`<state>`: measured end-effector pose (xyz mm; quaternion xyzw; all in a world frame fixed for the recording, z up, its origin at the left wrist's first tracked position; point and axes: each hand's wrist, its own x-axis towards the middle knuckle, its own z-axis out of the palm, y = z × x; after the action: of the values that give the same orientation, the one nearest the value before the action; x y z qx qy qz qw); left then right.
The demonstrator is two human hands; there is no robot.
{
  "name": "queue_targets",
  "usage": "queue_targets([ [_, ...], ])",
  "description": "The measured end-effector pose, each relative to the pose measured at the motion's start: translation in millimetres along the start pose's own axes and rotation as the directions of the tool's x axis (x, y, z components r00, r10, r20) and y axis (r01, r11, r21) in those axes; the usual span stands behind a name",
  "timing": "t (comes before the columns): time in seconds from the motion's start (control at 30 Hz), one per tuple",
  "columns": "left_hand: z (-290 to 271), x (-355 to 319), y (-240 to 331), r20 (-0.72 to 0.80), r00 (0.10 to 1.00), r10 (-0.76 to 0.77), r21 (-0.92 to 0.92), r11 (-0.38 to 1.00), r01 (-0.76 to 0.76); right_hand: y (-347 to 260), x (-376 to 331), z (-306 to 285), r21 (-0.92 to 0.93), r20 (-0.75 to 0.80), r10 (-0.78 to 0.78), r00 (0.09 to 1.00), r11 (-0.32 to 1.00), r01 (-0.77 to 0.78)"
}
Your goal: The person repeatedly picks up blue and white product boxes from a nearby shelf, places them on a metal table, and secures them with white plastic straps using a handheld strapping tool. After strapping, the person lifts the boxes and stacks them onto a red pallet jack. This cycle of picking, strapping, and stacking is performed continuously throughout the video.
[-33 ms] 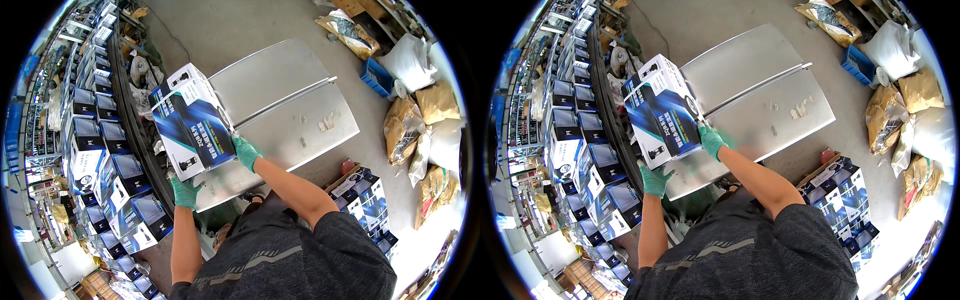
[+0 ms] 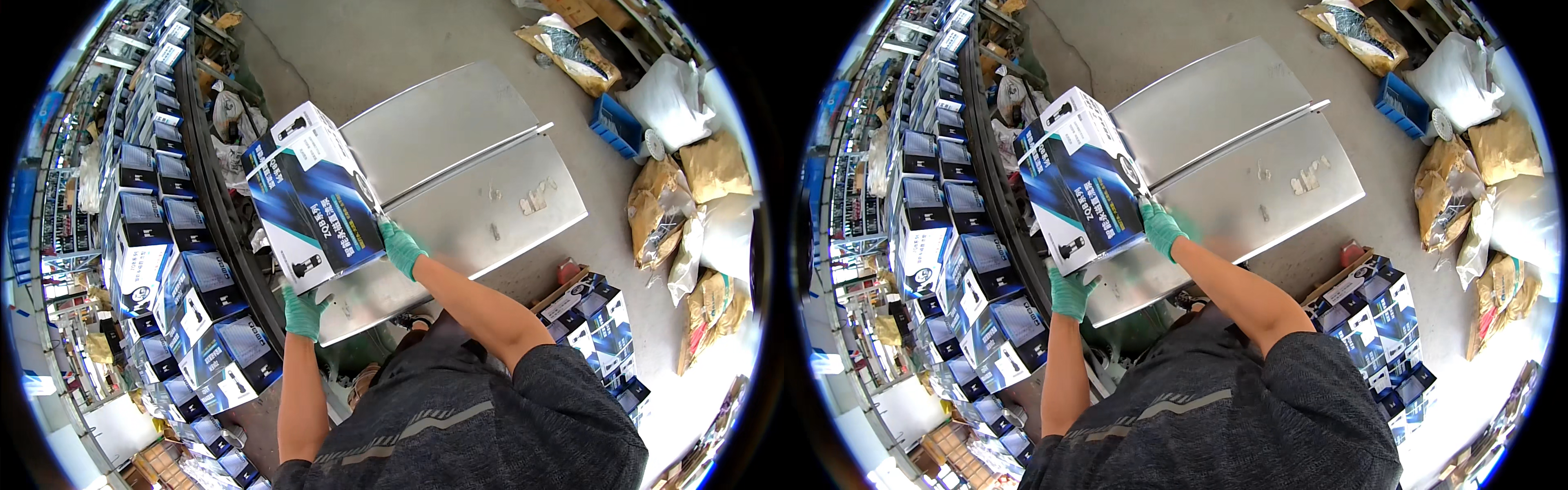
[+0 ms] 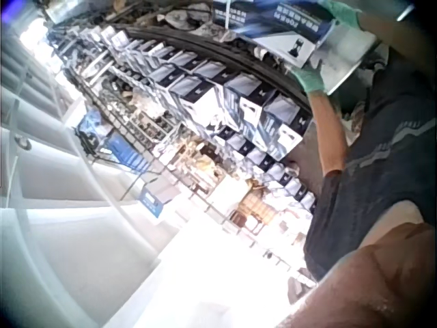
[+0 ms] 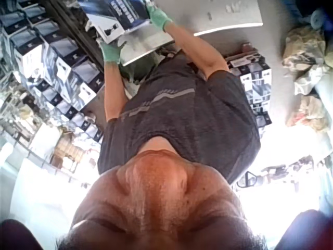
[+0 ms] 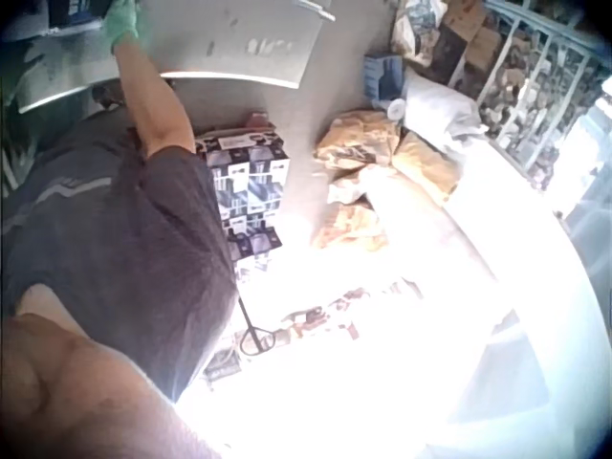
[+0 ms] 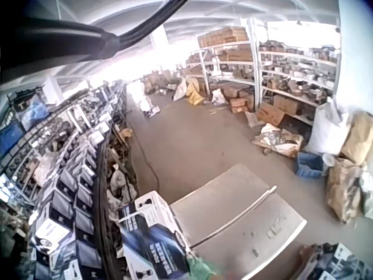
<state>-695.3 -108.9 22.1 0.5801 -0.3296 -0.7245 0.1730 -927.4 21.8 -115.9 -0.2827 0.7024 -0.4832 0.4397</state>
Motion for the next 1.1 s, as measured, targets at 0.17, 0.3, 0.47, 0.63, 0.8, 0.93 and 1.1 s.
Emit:
queue_targets([
  [0.17,-1,15,-10,-0.107,0.990,0.096,0.118,0.990,-0.083,-44,-8,-15,0.156,-0.154,0.100,0.983,0.985,-0.076],
  [0.3,-1,17,-8,-0.133,0.984,0.121,0.253,0.964,-0.085,-23,-5,-47,0.093,-0.150,0.120,0.981,0.990,-0.107],
  [0.47,0,7,-7,-0.168,0.975,0.147,0.295,0.951,-0.092,-15,-7,-261,-0.355,-0.752,-0.214,0.623,0.928,-0.110],
  [0.63,-6,7,-8,-0.227,0.962,0.150,0.366,0.929,-0.058,3,8,-418,-0.254,-0.844,0.169,0.510,0.711,-0.656],
  [0.8,-1,9,-3,-0.254,0.957,0.138,0.440,0.898,-0.013,104,67,-498,-0.319,-0.660,0.238,0.712,0.770,-0.553],
  [0.93,-10,12,2,-0.243,0.961,0.134,0.519,0.855,0.012,98,73,-505,-0.450,-0.592,0.185,0.784,0.732,-0.512],
  [1.1,-19,0,-5,-0.134,0.866,0.482,0.696,0.668,-0.264,16,24,-478,0.064,-0.841,0.095,0.532,0.995,-0.076],
])
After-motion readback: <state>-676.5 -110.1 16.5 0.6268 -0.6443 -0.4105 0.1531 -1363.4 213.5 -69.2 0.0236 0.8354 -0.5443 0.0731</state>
